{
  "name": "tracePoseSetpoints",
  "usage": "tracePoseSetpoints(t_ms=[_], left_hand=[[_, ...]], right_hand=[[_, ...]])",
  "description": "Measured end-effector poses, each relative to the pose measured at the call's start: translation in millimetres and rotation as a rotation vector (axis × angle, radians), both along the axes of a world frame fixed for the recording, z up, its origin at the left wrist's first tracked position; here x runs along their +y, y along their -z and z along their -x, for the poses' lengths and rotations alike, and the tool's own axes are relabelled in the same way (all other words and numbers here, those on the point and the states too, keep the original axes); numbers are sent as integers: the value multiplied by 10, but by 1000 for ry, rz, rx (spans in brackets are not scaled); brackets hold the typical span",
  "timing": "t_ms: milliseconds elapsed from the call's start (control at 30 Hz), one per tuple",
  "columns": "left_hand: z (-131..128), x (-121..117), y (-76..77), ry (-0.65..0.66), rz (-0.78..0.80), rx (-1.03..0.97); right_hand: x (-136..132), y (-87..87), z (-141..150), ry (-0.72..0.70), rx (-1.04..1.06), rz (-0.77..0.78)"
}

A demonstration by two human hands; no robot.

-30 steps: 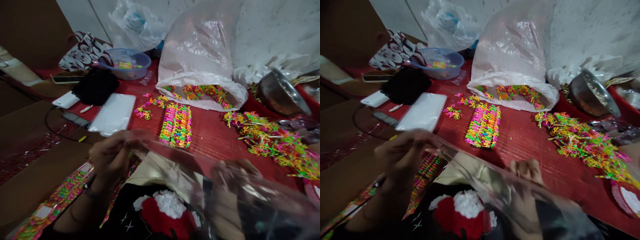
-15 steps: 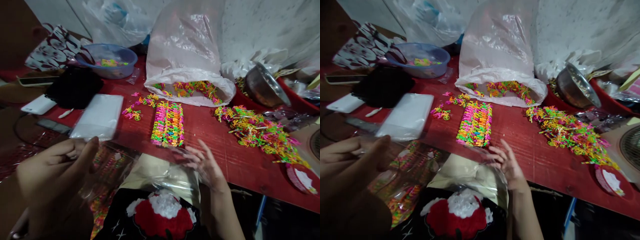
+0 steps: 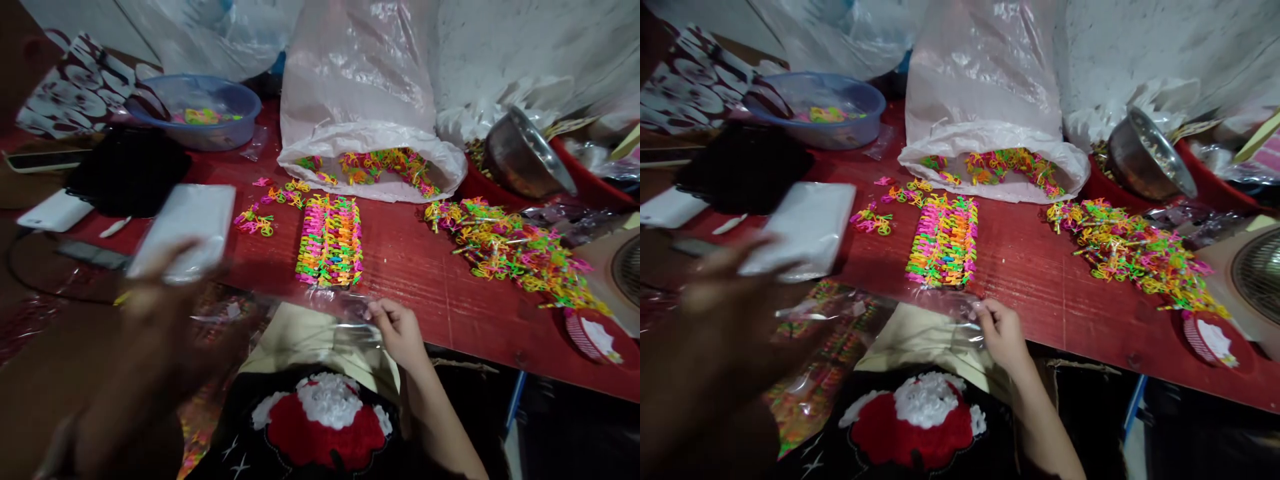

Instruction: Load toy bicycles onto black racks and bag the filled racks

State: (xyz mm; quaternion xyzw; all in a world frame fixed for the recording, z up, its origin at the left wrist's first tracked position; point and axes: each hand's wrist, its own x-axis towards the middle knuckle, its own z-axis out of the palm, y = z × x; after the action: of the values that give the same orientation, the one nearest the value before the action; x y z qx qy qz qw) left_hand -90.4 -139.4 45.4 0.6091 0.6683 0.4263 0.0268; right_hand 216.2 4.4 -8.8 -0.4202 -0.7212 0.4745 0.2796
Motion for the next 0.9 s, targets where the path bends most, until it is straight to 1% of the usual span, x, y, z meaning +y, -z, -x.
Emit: tracePoseSetpoints(t_ms=[33, 67, 100, 133, 167, 200, 267, 333, 367, 433, 467, 533, 600, 667, 700, 733, 800, 833, 867, 900], left_hand=[[-201, 94, -11, 204, -10, 103], [-382, 183, -2, 418, 16, 174], [-525, 261, 25, 557, 66, 208], [-623, 327, 65, 612, 73, 187], [-674, 379, 112, 634, 93, 157], [-681, 415, 157, 605, 100, 120], [-608, 448, 219, 458, 76, 26], [-503, 446, 227, 311, 39, -77], [-462, 441, 215, 267, 39, -141], [-426, 437, 176, 245, 66, -278], [-428, 440, 154, 242, 83, -345], [-452, 456, 113, 234, 89, -455], [-471, 476, 80, 278, 86, -531], [-464, 496, 60, 421, 142, -591], [-451, 506, 57, 490, 181, -597], [-435, 518, 59, 528, 216, -584], [-408, 544, 81, 522, 273, -535], [-402, 558, 98, 520, 305, -526], [-402, 571, 119, 545, 340, -549], [-408, 581, 140, 606, 377, -606]], right_hand=[[-40, -58, 94, -71, -28, -31], [-84, -111, 191, -144, -46, -57], [-124, -157, 282, -201, -45, -74], [-159, -195, 358, -235, -22, -76], [-184, -223, 413, -247, 20, -58], [-198, -238, 445, -248, 69, -21], [-196, -232, 440, -244, 157, 63], [-168, -181, 372, -198, 190, 96], [-147, -149, 329, -158, 186, 91], [-96, -98, 247, -108, 139, 38], [-65, -89, 217, -121, 102, -5], [10, -114, 185, -251, 35, -79], [95, -191, 192, -423, 10, -117], [168, -287, 225, -558, 42, -132], [193, -328, 243, -585, 70, -142], [206, -357, 259, -579, 101, -153], [202, -356, 274, -483, 190, -150], [189, -318, 273, -422, 254, -124], [175, -253, 269, -384, 329, -73], [164, -165, 263, -379, 402, 7]])
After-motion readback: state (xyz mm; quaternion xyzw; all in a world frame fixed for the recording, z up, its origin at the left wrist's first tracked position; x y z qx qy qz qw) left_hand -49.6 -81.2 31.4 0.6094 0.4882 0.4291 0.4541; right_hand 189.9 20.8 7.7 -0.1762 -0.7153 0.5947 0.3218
